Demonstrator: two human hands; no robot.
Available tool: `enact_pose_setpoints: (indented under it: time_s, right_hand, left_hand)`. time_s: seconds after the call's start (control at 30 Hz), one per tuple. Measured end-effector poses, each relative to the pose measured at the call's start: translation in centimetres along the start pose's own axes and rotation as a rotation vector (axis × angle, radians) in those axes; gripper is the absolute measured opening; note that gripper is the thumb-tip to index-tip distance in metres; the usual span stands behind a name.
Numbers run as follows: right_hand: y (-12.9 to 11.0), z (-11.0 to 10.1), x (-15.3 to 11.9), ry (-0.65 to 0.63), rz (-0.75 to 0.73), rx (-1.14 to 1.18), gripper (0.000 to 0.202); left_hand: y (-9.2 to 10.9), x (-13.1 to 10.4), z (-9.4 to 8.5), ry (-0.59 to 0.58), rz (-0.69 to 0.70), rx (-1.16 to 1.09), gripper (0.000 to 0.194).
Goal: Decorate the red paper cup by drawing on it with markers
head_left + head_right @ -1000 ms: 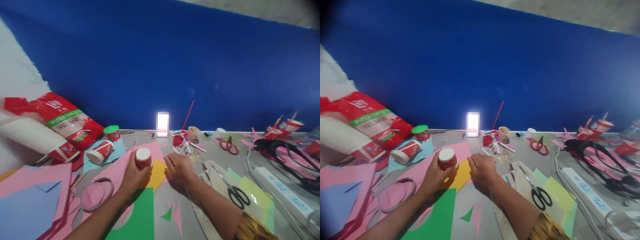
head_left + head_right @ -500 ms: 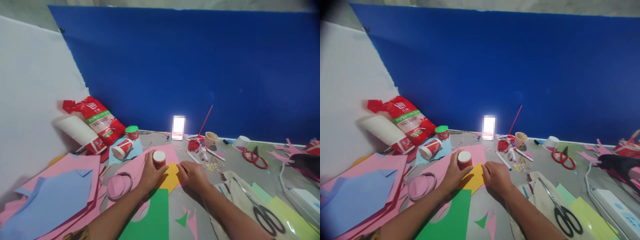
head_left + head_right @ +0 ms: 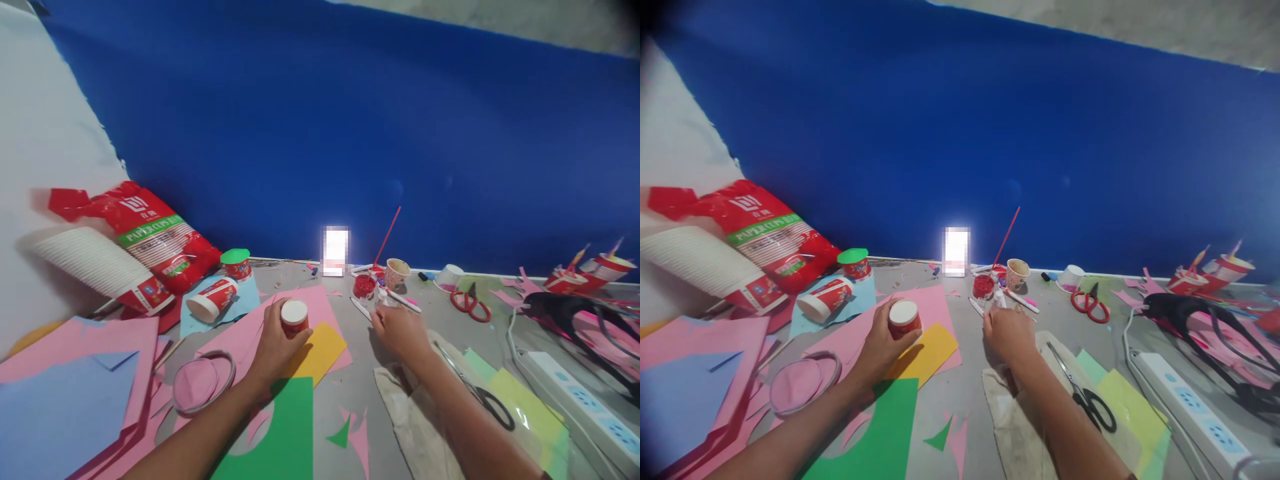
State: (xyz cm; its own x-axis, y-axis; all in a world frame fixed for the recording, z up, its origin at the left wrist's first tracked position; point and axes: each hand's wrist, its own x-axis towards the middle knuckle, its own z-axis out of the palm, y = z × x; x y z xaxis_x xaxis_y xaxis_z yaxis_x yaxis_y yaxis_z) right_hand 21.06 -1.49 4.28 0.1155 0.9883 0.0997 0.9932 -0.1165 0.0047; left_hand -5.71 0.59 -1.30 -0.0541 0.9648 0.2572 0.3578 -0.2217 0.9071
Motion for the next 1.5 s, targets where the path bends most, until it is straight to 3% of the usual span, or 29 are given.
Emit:
enact_pose_setpoints:
  time_s: [0.13,0.23,0.33,0.43,0.53,0.67,1.1,1.3,1.5]
  right_hand:
    - [-0.1,1.9,-0.3,-0.022,0.002,-0.014,0.031]
    - [0.0,2.0,-0.3,-0.023,0.014,-0.013,0.031]
    - [0.8,1.3,0.0,0.086,0.066,0.046,0.035]
    - [2.8,0.7,0.7,0.206,0.215,0.116,0.044]
    - [5.4,0.7,1.7,0.155,0.335,0.125,0.037]
    - [7.6,1.7,2.8,0.083,0.359,0.112,0.027]
    - [9.1,4.2,4.1,0.011,0.321,0.146,0.029]
    - [9.3,4.7,4.1,0.11,0.31,0.273,0.02]
    - [9.6,5.0,4.2,0.29,0.307,0.62,0.024]
  left_hand:
    - [-0.1,0.1,0.1,0.006,0.005,0.018,0.063]
    - [-0.1,0.1,0.2,0.011,0.0,0.025,0.065]
    - [0.0,0.1,0.1,0.002,-0.006,0.03,0.065]
    - [0.0,0.3,-0.1,0.0,-0.006,0.023,0.065]
    - [0.0,0.5,-0.2,0.017,-0.013,0.014,0.067]
    - [0.1,0.7,-0.2,0.037,-0.048,0.023,0.07]
    - [0.4,0.7,-0.4,0.025,-0.091,0.019,0.077]
    - [0.2,0.8,-0.5,0.037,-0.08,0.031,0.074]
    - [0.1,0.9,-0.4,0.054,-0.068,0.034,0.073]
